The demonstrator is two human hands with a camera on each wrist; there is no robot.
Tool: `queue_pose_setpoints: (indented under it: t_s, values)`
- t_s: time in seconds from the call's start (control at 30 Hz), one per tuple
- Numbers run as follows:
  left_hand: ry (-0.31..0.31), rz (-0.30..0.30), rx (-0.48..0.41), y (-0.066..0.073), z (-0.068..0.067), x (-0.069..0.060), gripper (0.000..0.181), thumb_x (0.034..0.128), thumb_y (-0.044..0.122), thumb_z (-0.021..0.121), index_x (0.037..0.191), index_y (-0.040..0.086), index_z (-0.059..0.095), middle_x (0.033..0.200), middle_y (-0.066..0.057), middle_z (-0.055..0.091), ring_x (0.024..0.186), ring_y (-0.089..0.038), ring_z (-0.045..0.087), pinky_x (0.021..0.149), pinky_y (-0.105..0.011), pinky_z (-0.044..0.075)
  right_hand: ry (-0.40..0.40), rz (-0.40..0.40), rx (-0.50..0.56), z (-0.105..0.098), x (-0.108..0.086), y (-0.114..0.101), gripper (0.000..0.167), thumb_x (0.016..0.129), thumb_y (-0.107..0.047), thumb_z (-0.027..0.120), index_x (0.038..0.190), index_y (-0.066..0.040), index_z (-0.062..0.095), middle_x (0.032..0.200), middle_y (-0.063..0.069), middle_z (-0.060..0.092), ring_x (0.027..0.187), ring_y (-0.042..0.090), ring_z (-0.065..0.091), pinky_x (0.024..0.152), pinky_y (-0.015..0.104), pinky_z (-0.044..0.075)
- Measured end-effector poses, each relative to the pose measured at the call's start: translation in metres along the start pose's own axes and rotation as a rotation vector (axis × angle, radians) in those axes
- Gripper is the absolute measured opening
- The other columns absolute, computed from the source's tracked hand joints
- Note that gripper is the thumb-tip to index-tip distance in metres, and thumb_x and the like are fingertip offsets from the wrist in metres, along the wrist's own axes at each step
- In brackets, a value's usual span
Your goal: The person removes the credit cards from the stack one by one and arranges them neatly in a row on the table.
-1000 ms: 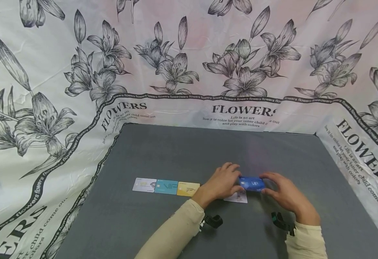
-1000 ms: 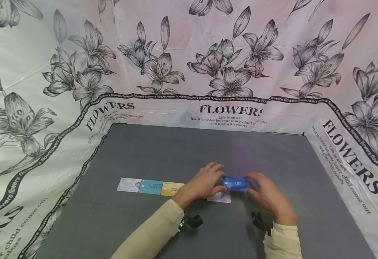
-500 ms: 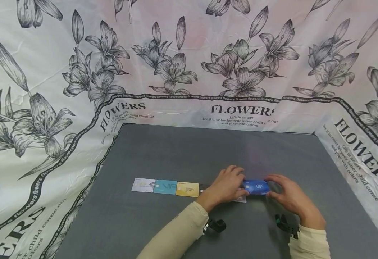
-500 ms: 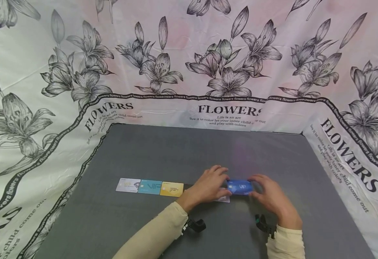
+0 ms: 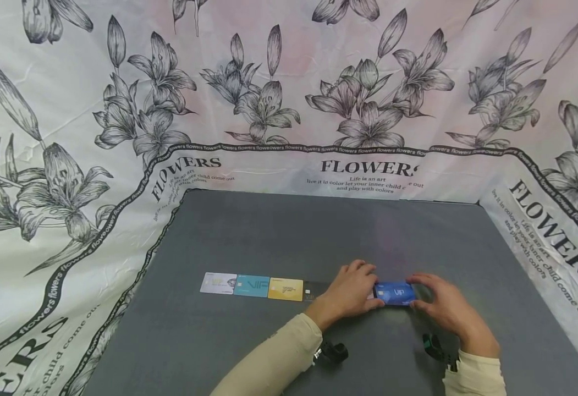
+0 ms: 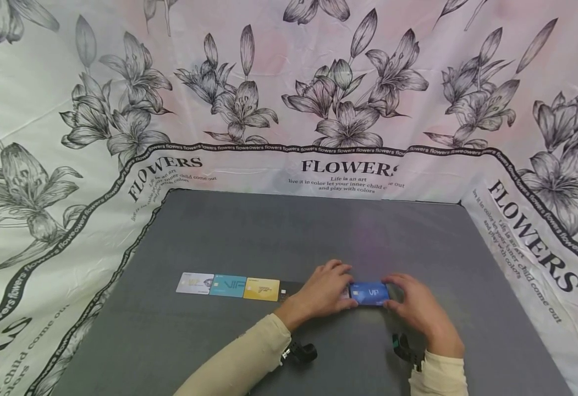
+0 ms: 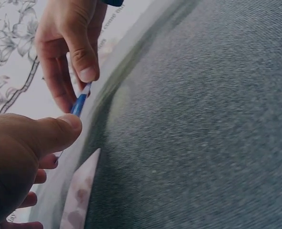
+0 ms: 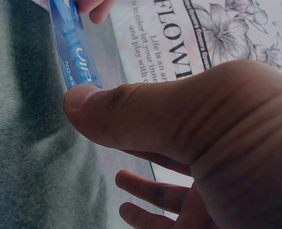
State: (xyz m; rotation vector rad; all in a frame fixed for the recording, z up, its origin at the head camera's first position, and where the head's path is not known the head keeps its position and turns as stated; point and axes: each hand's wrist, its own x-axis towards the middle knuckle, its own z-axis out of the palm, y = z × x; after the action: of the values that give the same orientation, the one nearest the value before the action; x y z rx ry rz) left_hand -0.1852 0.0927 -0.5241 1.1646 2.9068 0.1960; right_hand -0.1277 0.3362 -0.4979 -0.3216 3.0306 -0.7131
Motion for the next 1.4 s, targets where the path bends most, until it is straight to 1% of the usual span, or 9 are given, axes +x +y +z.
queue_pose_setpoints:
  t_s: [0.17,0.33,0.47,0.57,0.77,1.03,1.4]
  values:
    - [0.004,0.0,0.017,0.003,0.005,0.001,0.054,0.1009,0.066,0.069,0.14,0.029,0.074,0.161,0.008,0.058,0.153,-0.019,0.048,0.118,-0.039,0.049,-0.002,0.007,-0.012,0.004,-0.001,0.003,0.048,0.086,-0.01,0.092,0.13,0.002,0.074,0.141,0.035,0.065,0.131,0.06,0.061,0.104,0.074,0.05]
    - [0.008,0.007,0.01,0.003,0.009,0.0,0.052,0.1006,0.065,0.071,0.139,0.03,0.074,0.159,0.009,0.06,0.151,-0.019,0.05,0.117,-0.039,0.049,-0.019,0.039,-0.011,0.008,-0.002,0.003,0.049,0.086,-0.009,0.091,0.129,0.003,0.073,0.141,0.035,0.065,0.131,0.06,0.061,0.105,0.074,0.049]
    - [0.008,0.005,0.019,0.004,0.01,-0.002,0.052,0.1015,0.063,0.07,0.141,0.03,0.073,0.159,0.01,0.059,0.151,-0.019,0.05,0.117,-0.039,0.049,-0.032,0.064,-0.002,0.011,-0.002,0.001,0.049,0.087,-0.009,0.09,0.131,0.004,0.073,0.143,0.036,0.063,0.133,0.061,0.058,0.107,0.075,0.047]
    - [0.012,0.001,0.03,0.005,0.01,-0.002,0.05,0.1009,0.064,0.07,0.139,0.031,0.074,0.159,0.01,0.06,0.15,-0.018,0.051,0.116,-0.039,0.049,-0.029,0.07,-0.01,0.012,-0.002,-0.001,0.049,0.087,-0.009,0.09,0.131,0.004,0.073,0.144,0.036,0.063,0.133,0.061,0.058,0.106,0.075,0.047]
    - [0.011,-0.004,0.03,0.004,0.011,-0.001,0.048,0.0988,0.064,0.073,0.136,0.033,0.076,0.158,0.01,0.06,0.148,-0.018,0.052,0.116,-0.04,0.049,-0.021,0.069,-0.022,0.015,-0.002,-0.002,0.048,0.085,-0.009,0.091,0.128,0.004,0.074,0.142,0.036,0.063,0.131,0.061,0.06,0.105,0.075,0.049]
    - [0.015,-0.004,0.021,0.004,0.015,-0.001,0.05,0.0974,0.065,0.074,0.136,0.033,0.076,0.157,0.01,0.061,0.147,-0.019,0.053,0.118,-0.04,0.047,-0.013,0.063,-0.033,0.02,-0.003,0.001,0.047,0.085,-0.008,0.091,0.127,0.005,0.074,0.143,0.037,0.062,0.13,0.061,0.06,0.105,0.075,0.049]
    - [0.016,0.001,0.03,0.005,0.015,-0.001,0.051,0.097,0.065,0.073,0.137,0.033,0.076,0.157,0.01,0.062,0.146,-0.018,0.054,0.117,-0.039,0.048,-0.002,0.065,-0.027,0.021,-0.006,-0.001,0.048,0.084,-0.006,0.09,0.127,0.006,0.074,0.143,0.038,0.06,0.129,0.063,0.059,0.105,0.076,0.048]
